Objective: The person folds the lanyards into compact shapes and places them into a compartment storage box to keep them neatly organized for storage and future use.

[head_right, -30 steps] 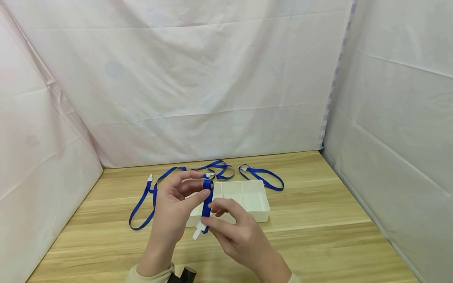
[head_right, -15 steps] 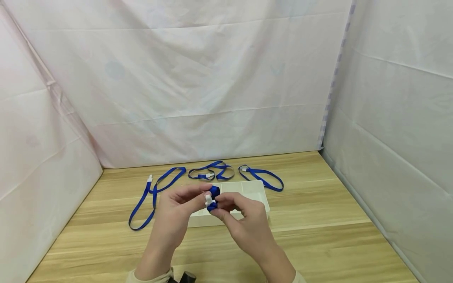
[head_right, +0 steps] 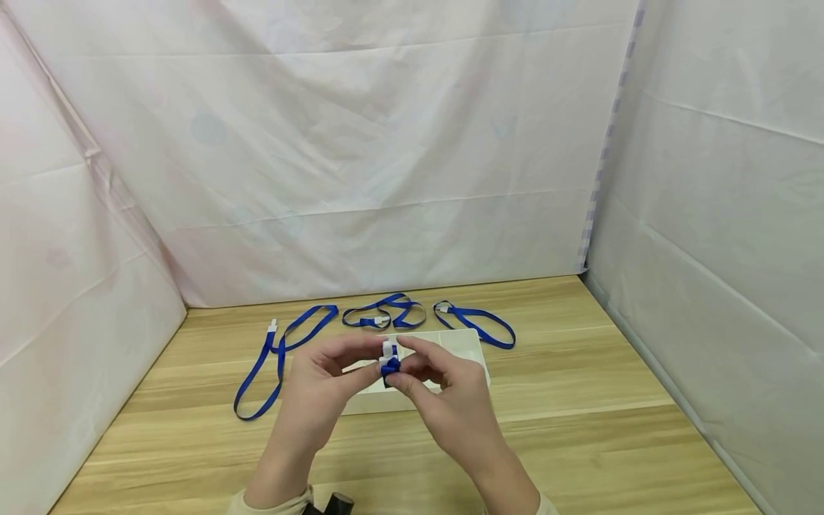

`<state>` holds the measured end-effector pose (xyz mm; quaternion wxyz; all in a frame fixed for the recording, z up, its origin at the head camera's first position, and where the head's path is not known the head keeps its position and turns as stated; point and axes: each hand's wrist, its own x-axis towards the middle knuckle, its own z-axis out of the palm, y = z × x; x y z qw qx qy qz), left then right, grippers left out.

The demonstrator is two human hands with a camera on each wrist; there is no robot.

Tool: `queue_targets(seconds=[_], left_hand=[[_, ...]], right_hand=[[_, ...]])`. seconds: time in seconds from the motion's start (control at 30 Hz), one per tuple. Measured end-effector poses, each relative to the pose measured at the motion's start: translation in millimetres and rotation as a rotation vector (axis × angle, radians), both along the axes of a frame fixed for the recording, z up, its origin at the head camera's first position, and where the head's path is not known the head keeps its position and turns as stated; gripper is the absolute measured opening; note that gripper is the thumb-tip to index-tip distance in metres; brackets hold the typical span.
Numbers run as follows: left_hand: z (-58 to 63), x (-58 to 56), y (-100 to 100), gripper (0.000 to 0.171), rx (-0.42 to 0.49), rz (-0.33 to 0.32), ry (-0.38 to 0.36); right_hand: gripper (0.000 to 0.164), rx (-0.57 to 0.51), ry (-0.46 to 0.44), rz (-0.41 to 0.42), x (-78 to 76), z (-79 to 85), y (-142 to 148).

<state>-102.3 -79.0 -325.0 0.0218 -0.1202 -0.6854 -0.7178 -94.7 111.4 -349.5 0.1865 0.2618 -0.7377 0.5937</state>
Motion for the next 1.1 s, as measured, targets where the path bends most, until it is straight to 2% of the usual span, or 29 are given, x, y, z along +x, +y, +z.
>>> queue_targets(seconds=[0.2, 0.3, 0.4, 0.6, 0.8, 1.1], left_hand=[[-3.8, -0.4, -2, 0.026, -0.001, -0.084, 0.009], [-6.2, -0.6, -4, 0.030, 0.029, -0.150, 0.031], [-8.3, -0.7, -5, 0.034, 0.054, -0.208, 0.052], [-8.7, -2.5, -3, 0.028, 0.017, -0.180, 0.035], [-10.0, -4.3, -4, 0.025, 0.013, -0.195, 0.018], [-12.4, -8.5, -7, 0.026, -0.040, -0.204, -0.018]], right_hand=[[0.033, 0.050, -0.146, -0.050, 1.4, 4.5, 2], [0.025, 0.061, -0.238, -0.064, 1.6, 7.0, 4], [0.020, 0.052, -0.288, -0.063, 2.1, 8.6, 5], [0.016, 0.034, -0.323, -0.036, 2.0, 9.6, 6], [0.006, 0.093, -0.383, -0.065, -0.4, 11.4, 9], [0.006, 0.164, -0.372, -0.081, -5.5, 12.3, 13]])
